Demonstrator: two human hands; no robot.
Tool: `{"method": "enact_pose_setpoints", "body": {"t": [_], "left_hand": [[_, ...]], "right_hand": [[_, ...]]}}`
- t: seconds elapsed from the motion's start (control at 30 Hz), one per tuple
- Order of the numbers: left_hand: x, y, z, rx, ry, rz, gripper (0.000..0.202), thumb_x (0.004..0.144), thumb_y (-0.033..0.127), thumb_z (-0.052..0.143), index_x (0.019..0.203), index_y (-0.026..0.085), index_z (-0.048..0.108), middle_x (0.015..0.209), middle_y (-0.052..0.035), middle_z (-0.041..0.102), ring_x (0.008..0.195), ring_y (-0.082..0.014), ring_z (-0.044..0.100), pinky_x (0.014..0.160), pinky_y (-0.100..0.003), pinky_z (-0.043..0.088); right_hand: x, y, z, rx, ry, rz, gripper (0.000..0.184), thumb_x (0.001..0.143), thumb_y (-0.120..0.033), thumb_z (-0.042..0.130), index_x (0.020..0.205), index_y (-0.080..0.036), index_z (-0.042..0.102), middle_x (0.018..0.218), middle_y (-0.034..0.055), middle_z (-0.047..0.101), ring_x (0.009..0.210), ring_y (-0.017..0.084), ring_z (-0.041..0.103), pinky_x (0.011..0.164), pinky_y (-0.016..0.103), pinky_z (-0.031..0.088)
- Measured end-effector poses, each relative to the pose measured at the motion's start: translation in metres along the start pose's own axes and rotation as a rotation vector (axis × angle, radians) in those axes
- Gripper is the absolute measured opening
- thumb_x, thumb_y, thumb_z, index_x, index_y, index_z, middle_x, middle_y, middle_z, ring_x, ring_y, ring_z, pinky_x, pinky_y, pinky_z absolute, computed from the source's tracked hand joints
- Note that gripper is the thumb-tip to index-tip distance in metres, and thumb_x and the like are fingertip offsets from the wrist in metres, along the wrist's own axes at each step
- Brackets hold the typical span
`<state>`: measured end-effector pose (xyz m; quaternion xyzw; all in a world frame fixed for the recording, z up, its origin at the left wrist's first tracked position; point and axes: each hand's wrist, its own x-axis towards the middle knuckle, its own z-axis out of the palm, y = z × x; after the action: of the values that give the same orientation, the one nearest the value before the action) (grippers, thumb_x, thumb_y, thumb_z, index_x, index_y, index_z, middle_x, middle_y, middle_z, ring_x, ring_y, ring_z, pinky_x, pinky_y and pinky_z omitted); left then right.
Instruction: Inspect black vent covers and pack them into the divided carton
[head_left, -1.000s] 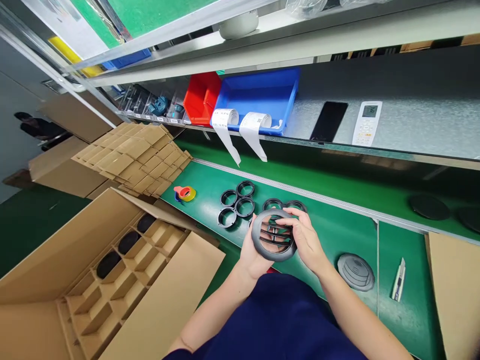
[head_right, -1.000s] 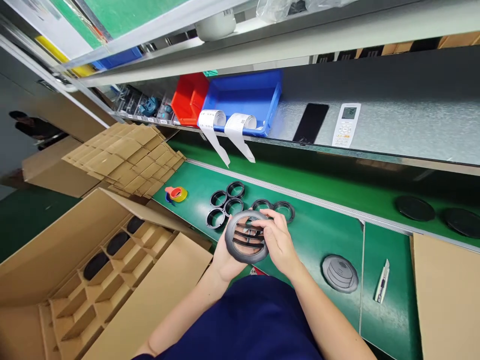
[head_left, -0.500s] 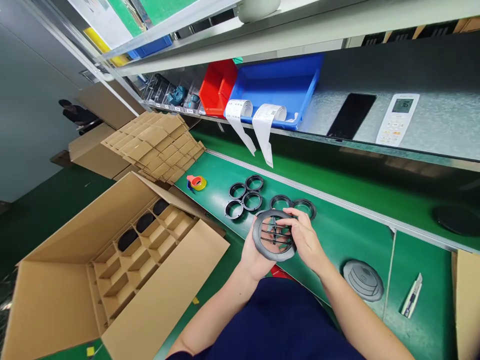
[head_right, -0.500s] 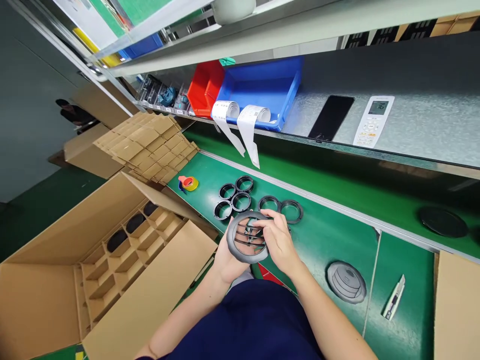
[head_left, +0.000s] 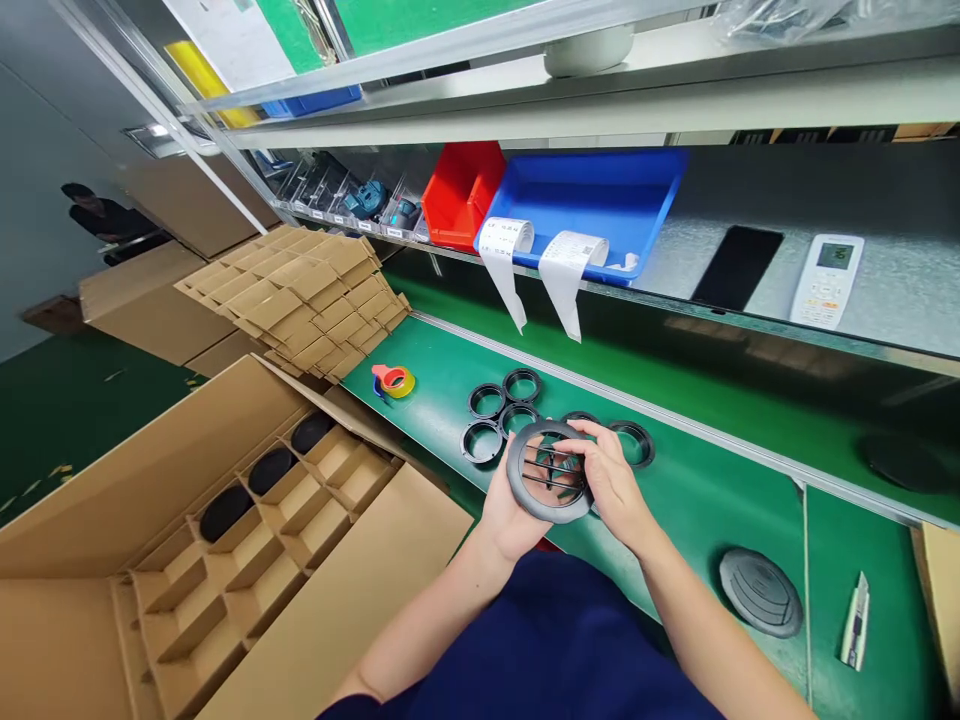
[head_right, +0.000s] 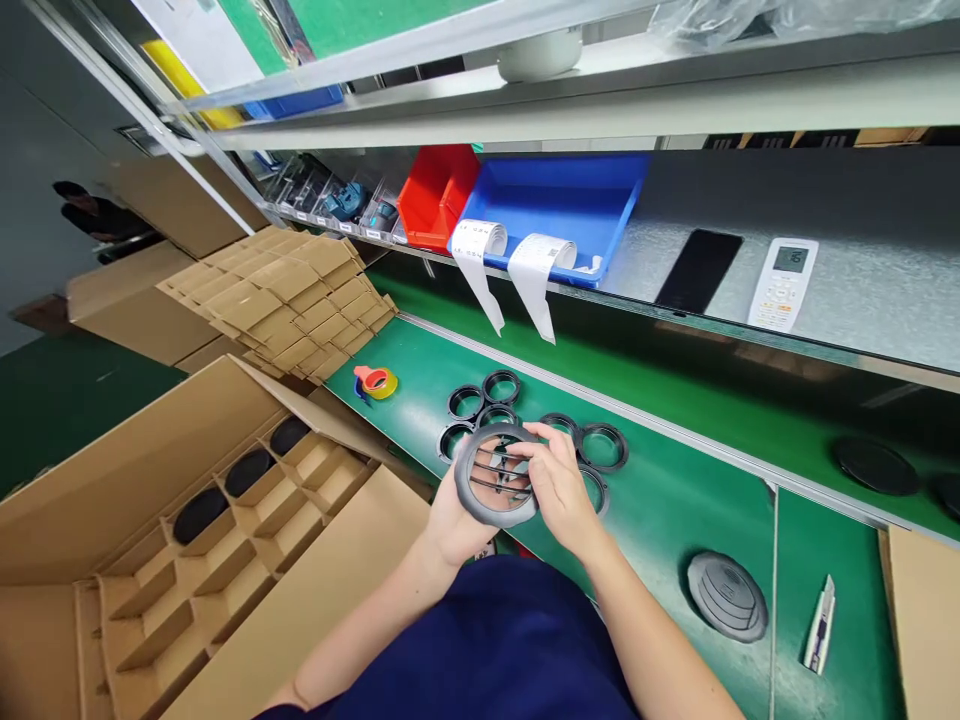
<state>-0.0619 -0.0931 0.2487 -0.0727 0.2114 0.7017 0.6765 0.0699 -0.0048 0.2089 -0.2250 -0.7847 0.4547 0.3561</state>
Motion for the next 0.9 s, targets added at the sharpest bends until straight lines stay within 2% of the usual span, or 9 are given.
{"method": "enact_pose_setpoints", "body": {"t": [0.23, 0.4, 0.5, 0.57, 0.63, 0.73, 0.83, 0.9], "left_hand": [[-0.005, 0.042, -0.016, -0.051, -0.008, -0.023, 0.046, 0.102, 0.049, 0.041, 0.108, 0.012, 0.069, 0.113, -0.0146, 0.068, 0.107, -0.0283, 0.063, 0.102, -0.044, 0.045], [-0.01, 0.066, -0.031, -0.075, -0.007, -0.055, 0.05, 0.102, 0.052, 0.04, 0.111, 0.012, 0.068, 0.118, -0.0153, 0.067, 0.114, -0.0302, 0.061, 0.107, -0.047, 0.041], [-0.012, 0.076, -0.035, -0.084, 0.02, -0.05, 0.052, 0.102, 0.052, 0.04, 0.114, 0.011, 0.067, 0.119, -0.0162, 0.067, 0.114, -0.0306, 0.061, 0.106, -0.047, 0.042], [-0.013, 0.082, -0.037, -0.082, 0.063, -0.031, 0.05, 0.101, 0.051, 0.042, 0.113, 0.01, 0.068, 0.116, -0.017, 0.068, 0.111, -0.0308, 0.062, 0.104, -0.047, 0.044], [-0.012, 0.086, -0.042, -0.082, 0.123, 0.021, 0.045, 0.103, 0.046, 0.041, 0.107, 0.011, 0.069, 0.11, -0.014, 0.07, 0.104, -0.0264, 0.065, 0.101, -0.041, 0.048], [-0.009, 0.09, -0.053, -0.051, 0.308, 0.113, 0.043, 0.105, 0.034, 0.034, 0.095, 0.014, 0.071, 0.096, -0.0066, 0.074, 0.091, -0.0167, 0.068, 0.093, -0.029, 0.051], [-0.003, 0.086, -0.067, 0.043, 0.45, 0.076, 0.041, 0.105, 0.03, 0.035, 0.092, 0.014, 0.07, 0.089, -0.0054, 0.074, 0.082, -0.0154, 0.069, 0.087, -0.026, 0.054], [0.0, 0.076, -0.073, 0.103, 0.466, 0.005, 0.036, 0.103, 0.032, 0.041, 0.091, 0.013, 0.07, 0.086, -0.0065, 0.074, 0.078, -0.0176, 0.069, 0.082, -0.028, 0.055]], "right_hand": [[0.02, -0.007, 0.038, 0.009, -0.047, 0.026, 0.049, 0.108, -0.052, 0.027, 0.119, -0.026, 0.067, 0.137, 0.0091, 0.049, 0.128, 0.029, 0.042, 0.111, 0.053, 0.03], [0.028, -0.016, 0.052, 0.039, -0.103, 0.009, 0.051, 0.108, -0.054, 0.025, 0.128, -0.03, 0.064, 0.142, 0.0082, 0.045, 0.133, 0.031, 0.037, 0.112, 0.055, 0.028], [0.03, -0.019, 0.061, 0.038, -0.092, 0.01, 0.052, 0.108, -0.054, 0.022, 0.135, -0.031, 0.06, 0.146, 0.0077, 0.043, 0.137, 0.031, 0.033, 0.113, 0.057, 0.028], [0.028, -0.019, 0.071, -0.022, -0.068, 0.01, 0.053, 0.108, -0.052, 0.019, 0.14, -0.032, 0.055, 0.15, 0.0066, 0.038, 0.139, 0.031, 0.031, 0.114, 0.057, 0.029], [0.023, -0.017, 0.085, -0.16, -0.057, -0.039, 0.052, 0.107, -0.051, 0.02, 0.145, -0.031, 0.05, 0.156, 0.0059, 0.029, 0.141, 0.032, 0.027, 0.115, 0.058, 0.03], [0.012, -0.01, 0.104, -0.384, -0.206, -0.125, 0.055, 0.104, -0.052, 0.039, 0.15, -0.022, 0.044, 0.16, 0.01, 0.024, 0.144, 0.036, 0.02, 0.117, 0.06, 0.029], [0.003, 0.001, 0.108, -0.433, -0.412, -0.032, 0.064, 0.099, -0.049, 0.057, 0.152, -0.017, 0.041, 0.16, 0.0156, 0.024, 0.146, 0.037, 0.015, 0.118, 0.058, 0.027], [-0.001, 0.007, 0.104, -0.37, -0.46, 0.087, 0.079, 0.093, -0.053, 0.066, 0.156, -0.019, 0.032, 0.163, 0.0165, 0.013, 0.149, 0.038, 0.007, 0.119, 0.059, 0.024]]}}
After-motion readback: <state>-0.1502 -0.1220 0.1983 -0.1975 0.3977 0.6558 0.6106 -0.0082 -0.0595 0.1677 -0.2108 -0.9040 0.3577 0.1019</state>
